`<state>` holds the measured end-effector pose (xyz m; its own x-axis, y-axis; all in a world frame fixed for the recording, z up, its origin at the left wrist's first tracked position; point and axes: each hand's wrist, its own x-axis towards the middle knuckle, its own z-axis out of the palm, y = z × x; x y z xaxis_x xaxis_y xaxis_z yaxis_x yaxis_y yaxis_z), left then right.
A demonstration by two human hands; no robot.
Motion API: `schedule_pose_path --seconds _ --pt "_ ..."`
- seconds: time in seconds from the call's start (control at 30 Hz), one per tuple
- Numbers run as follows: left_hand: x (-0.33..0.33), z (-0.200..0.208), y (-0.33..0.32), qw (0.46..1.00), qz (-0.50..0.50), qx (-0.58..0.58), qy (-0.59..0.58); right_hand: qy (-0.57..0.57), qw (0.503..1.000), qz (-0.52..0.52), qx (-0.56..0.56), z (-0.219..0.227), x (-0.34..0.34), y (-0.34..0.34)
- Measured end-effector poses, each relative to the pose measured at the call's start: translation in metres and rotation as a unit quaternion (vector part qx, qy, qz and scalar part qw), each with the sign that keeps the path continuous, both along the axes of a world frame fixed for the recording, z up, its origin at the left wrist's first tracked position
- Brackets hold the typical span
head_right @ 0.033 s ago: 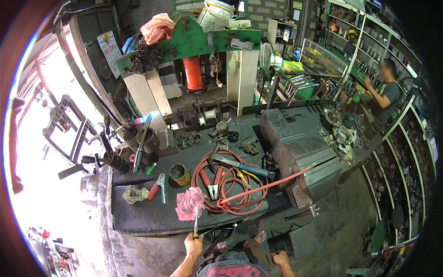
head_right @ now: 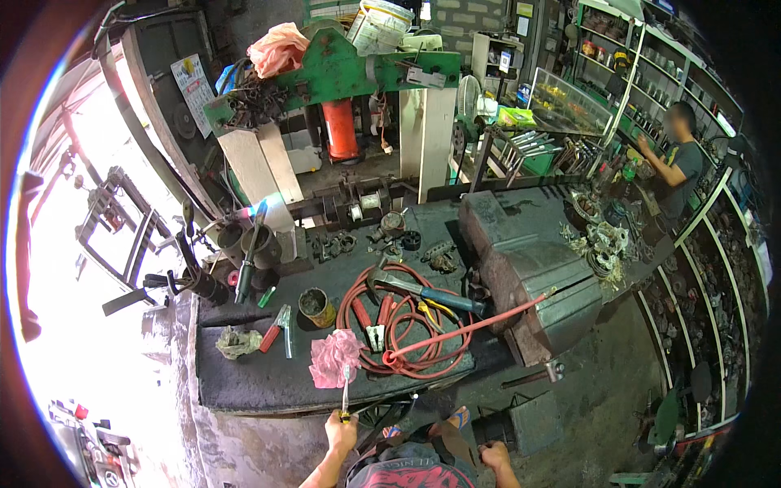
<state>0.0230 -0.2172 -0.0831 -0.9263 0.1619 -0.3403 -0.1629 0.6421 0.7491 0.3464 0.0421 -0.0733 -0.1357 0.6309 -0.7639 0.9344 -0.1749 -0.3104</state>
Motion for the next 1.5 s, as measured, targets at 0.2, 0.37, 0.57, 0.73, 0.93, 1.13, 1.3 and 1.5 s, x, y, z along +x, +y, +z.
schedule_pose_path --seconds 0.2,0.37,0.57,0.73,0.93,1.13,1.3,1.5 --pt "-0.001 0.002 0.0 1.0 -0.006 -0.009 -0.002 -0.002 1.0 0.023 0.017 0.002 -0.003 0.003" --pt "-0.007 0.005 0.007 0.999 -0.011 -0.028 0.018 -0.005 1.0 0.018 0.005 -0.027 0.001 0.015" --pt "-0.008 -0.004 0.005 1.0 -0.005 -0.02 -0.009 -0.004 0.995 0.072 0.07 -0.053 0.01 0.019" --pt "-0.009 -0.015 0.002 1.0 -0.011 -0.01 0.005 -0.003 1.0 0.017 0.026 -0.034 -0.003 0.015" --pt "-0.009 -0.013 0.002 1.0 -0.014 -0.015 0.015 0.015 1.0 0.003 0.002 -0.026 -0.008 0.013" --pt "-0.01 -0.003 0.004 1.0 -0.014 -0.016 0.013 0.017 0.999 0.03 0.026 -0.028 -0.009 0.011" --pt "-0.01 0.003 0.005 0.999 -0.022 -0.04 0.023 0.011 0.999 0.023 0.035 -0.03 -0.009 0.009" --pt "-0.01 0.011 0.007 1.0 -0.01 -0.027 -0.002 0.01 1.0 0.017 0.014 -0.058 0.003 0.013"
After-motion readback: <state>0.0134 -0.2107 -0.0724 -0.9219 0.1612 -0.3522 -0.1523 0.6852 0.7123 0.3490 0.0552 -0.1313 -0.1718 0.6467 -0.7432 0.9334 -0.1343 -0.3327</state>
